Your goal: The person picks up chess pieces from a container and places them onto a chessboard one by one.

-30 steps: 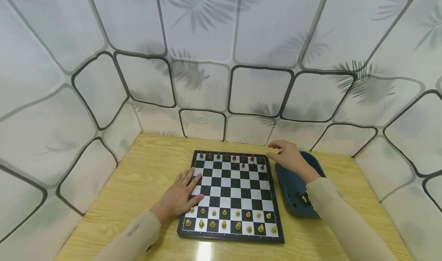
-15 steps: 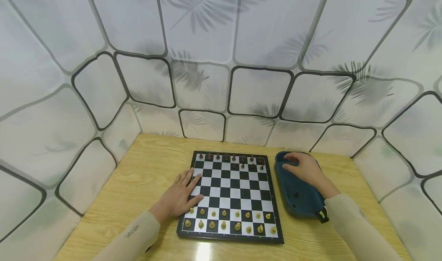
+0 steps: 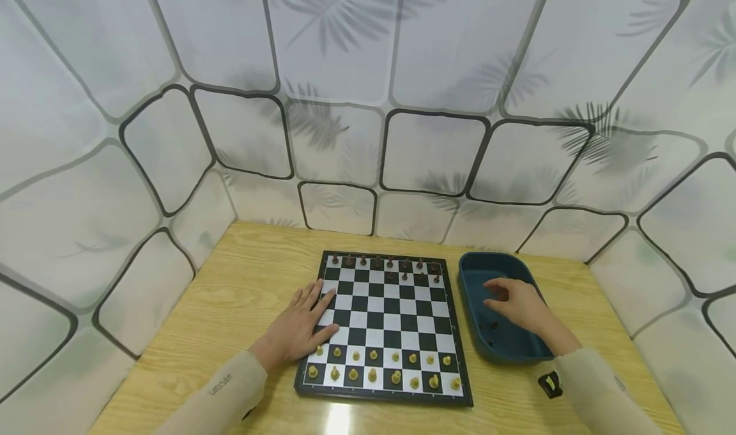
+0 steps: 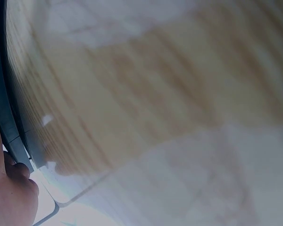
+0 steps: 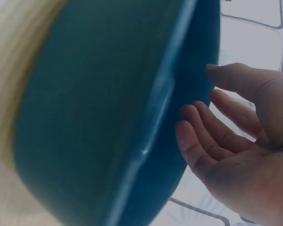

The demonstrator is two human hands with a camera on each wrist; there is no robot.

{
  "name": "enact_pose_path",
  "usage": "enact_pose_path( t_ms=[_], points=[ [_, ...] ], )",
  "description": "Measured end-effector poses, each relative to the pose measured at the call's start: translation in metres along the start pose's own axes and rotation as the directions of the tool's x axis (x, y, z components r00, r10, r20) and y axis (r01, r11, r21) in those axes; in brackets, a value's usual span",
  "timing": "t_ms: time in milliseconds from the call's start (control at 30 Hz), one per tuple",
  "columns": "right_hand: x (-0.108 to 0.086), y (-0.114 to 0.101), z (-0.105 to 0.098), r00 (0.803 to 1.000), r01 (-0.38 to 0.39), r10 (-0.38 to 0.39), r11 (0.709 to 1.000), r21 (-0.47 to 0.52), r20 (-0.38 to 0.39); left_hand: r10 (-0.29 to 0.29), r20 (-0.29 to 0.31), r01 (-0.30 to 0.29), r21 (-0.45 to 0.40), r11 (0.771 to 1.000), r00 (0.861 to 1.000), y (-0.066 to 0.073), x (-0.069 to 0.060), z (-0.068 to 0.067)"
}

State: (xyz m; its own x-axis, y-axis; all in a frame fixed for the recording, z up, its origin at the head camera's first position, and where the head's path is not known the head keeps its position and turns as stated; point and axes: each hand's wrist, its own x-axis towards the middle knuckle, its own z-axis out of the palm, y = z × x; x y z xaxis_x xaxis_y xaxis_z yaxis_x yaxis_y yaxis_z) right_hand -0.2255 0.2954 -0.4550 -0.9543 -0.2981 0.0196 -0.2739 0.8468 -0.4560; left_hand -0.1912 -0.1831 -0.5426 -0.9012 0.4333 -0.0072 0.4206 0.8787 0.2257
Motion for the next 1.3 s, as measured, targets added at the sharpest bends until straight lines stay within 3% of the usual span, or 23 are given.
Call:
enact_pose_path(
  t_ms=[467, 833, 1067, 1300],
  points=[
    [-0.009, 0.013, 0.025, 0.991, 0.019, -0.023, 0.999, 0.032, 0.131, 0.006, 0.003, -0.006, -0.022, 1.0, 1.0, 0.001, -0.001, -0.001],
    [-0.007, 0.013, 0.028, 0.994, 0.047, -0.048, 0.999, 0.008, 0.101, 0.009, -0.01, -0.01, -0.013, 1.0, 1.0, 0.001, -0.001, -0.001],
    [-0.008, 0.014, 0.027, 0.998, 0.038, -0.037, 0.999, -0.03, 0.043, 0.01, -0.005, -0.01, -0.011, 1.0, 1.0, 0.001, -0.001, -0.001],
    [-0.009, 0.021, 0.028, 0.996, 0.006, -0.001, 0.998, -0.059, 0.09, 0.005, -0.006, -0.005, -0.01, 1.0, 1.0, 0.001, -0.001, -0.002]
  ],
)
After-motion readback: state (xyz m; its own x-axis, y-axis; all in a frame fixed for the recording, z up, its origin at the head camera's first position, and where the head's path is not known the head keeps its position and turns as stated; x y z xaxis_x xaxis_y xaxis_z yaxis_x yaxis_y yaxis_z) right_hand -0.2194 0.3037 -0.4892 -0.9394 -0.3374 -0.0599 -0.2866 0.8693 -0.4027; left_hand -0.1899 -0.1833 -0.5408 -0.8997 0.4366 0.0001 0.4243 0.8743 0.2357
